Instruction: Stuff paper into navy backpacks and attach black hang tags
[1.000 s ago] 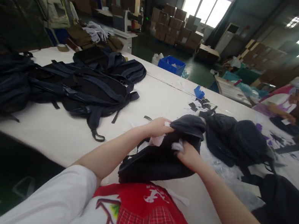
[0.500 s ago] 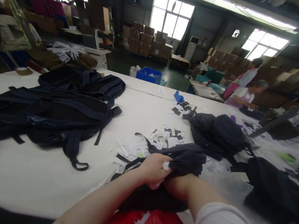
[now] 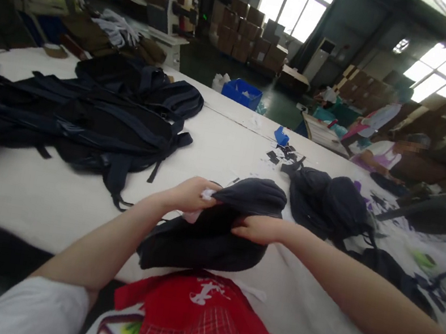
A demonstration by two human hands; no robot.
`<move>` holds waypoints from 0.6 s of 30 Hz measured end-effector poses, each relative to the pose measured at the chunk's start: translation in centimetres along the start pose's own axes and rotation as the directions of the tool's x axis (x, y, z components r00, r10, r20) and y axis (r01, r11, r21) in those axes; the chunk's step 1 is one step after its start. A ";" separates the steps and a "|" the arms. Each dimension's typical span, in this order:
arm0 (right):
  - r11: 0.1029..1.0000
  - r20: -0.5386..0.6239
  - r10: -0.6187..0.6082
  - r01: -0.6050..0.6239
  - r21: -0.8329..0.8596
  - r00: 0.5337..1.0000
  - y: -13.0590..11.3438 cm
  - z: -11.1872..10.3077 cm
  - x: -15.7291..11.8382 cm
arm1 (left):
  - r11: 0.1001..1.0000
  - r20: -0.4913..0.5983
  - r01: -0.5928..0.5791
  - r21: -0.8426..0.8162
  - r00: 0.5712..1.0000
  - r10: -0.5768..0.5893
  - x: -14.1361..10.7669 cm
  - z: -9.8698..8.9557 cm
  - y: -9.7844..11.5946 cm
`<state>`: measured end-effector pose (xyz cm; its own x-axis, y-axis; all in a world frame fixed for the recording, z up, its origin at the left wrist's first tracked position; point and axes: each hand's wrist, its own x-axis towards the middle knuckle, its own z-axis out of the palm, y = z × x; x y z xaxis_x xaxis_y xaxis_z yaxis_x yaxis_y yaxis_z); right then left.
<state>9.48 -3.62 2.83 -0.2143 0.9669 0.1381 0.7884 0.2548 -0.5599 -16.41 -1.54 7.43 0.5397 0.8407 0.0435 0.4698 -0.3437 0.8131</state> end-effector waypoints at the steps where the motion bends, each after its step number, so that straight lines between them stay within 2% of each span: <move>1: 1.000 0.010 -0.019 0.019 -0.020 1.000 0.4 -1.6 0.2 | 1.000 -0.003 0.011 -0.006 1.000 -0.011 -0.4 -0.5 -0.5; 5: 0.986 0.016 -0.132 0.133 -0.097 0.991 1.1 -8.1 2.4 | 0.990 0.060 0.130 -0.056 0.990 -0.126 -1.0 -2.3 -2.1; 7: 0.975 0.083 -0.182 0.191 -0.111 0.980 0.9 -9.4 3.6 | 0.986 0.056 0.164 0.016 0.985 -0.165 -0.9 -3.4 -2.0; 8: 0.974 0.131 -0.183 0.197 -0.110 0.974 0.8 -9.3 4.2 | 0.981 0.000 0.171 0.096 0.985 -0.171 -1.0 -3.9 -1.7; 9: 0.977 0.165 -0.163 0.182 -0.108 0.973 0.6 -8.9 4.7 | 0.964 -0.103 0.182 0.192 0.981 -0.165 -1.2 -4.3 -1.1; 10: 0.983 0.172 -0.127 0.148 -0.112 0.977 0.5 -8.2 5.2 | 0.937 -0.244 0.209 0.281 0.959 -0.141 -1.5 -4.5 -0.1; 12: 0.989 0.103 -0.032 0.047 -0.142 0.994 0.0 -6.6 6.3 | 0.882 -0.500 0.270 0.387 0.865 -0.045 -2.7 -4.1 2.3; 13: 0.986 0.058 0.012 -0.002 -0.169 0.998 -0.3 -5.9 6.9 | 0.870 -0.559 0.268 0.415 0.829 0.011 -3.4 -3.3 3.7; 14: 0.980 0.028 0.046 -0.040 -0.196 0.999 -0.6 -5.3 7.4 | 0.867 -0.557 0.236 0.439 0.829 0.056 -4.0 -2.2 5.1; 16: 0.967 0.026 0.085 -0.077 -0.242 0.996 -1.6 -4.7 8.5 | 0.861 -0.390 0.114 0.495 0.915 0.103 -4.6 0.6 7.2; 18: 0.965 0.042 0.087 -0.074 -0.253 0.995 -2.9 -4.2 9.3 | 0.844 -0.292 0.128 0.520 0.956 0.036 -4.1 3.1 8.0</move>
<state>7.65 4.71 9.17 -0.1691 0.9841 0.0541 0.9224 0.1774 -0.3432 -12.70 -9.03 11.90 0.3283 0.9135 0.2403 0.8291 -0.4006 0.3901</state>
